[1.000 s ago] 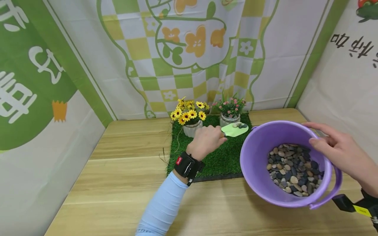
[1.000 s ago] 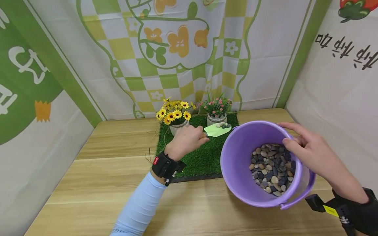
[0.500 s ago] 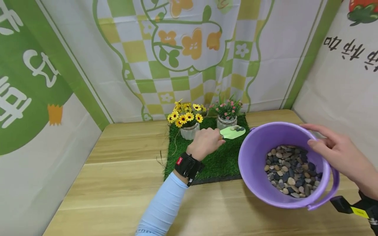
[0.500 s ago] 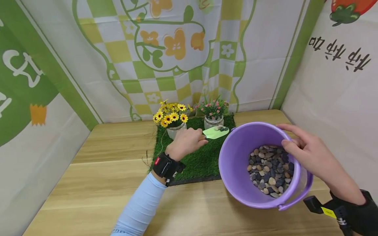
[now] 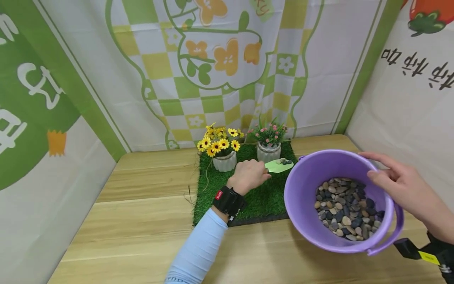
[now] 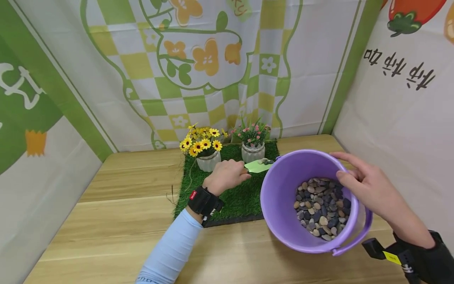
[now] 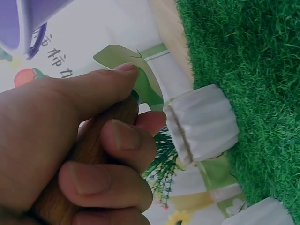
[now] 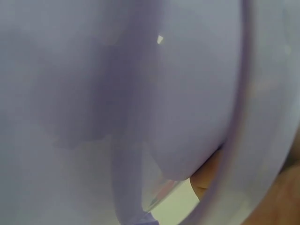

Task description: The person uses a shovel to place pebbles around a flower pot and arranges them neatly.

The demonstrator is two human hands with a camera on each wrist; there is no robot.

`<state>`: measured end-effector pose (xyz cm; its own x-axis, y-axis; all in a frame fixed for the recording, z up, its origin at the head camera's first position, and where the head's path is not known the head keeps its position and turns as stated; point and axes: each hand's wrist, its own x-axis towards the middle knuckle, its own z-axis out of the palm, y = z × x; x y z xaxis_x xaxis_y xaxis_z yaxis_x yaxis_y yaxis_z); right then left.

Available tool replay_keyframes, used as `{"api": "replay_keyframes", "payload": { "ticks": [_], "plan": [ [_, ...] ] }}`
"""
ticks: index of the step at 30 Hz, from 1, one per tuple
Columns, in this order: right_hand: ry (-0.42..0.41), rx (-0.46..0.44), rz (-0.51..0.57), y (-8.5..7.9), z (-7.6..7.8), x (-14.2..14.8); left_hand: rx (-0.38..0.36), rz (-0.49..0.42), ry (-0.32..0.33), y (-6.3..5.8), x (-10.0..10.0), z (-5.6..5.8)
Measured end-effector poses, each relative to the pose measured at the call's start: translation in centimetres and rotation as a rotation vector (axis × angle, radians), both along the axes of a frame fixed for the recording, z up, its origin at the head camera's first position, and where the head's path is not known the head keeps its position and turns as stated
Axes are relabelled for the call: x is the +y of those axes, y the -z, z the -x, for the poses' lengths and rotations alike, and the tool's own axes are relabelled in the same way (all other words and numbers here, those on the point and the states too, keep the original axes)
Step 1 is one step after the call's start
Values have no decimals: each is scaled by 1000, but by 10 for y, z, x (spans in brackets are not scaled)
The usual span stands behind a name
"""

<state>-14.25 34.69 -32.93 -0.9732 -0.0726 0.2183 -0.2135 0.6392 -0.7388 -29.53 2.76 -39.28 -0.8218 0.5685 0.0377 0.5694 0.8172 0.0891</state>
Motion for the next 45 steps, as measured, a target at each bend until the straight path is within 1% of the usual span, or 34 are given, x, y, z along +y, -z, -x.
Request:
{"api": "replay_keyframes", "payload": {
  "ticks": [4,7,12,15,20,25,30,33,39,45],
  "plan": [
    [16,-16,-17,-3,-2,-2,-15,23,-12,4,2,5],
    [23,-36,-30,-5,-2,-5,-43,33,-23,7,3,10],
    [35,-52,-40,-4,-4,-6,-90,28,-9,12,6,15],
    [44,-59,-39,-3,-4,-4,-101,30,-7,14,8,17],
    [54,-75,-33,-3,-5,-2,-109,26,-13,16,9,19],
    [49,-65,-32,-4,-4,-4,-134,31,-34,18,7,20],
    [47,-54,-18,-3,-7,2,-159,36,-24,20,12,22],
    [47,-55,-19,-2,-7,3,-168,45,-33,20,12,21],
    [48,-50,-24,-2,-6,2,-186,55,-49,21,8,21],
    [20,-28,-10,-2,-3,1,-192,48,-74,22,-3,19]
  ]
}}
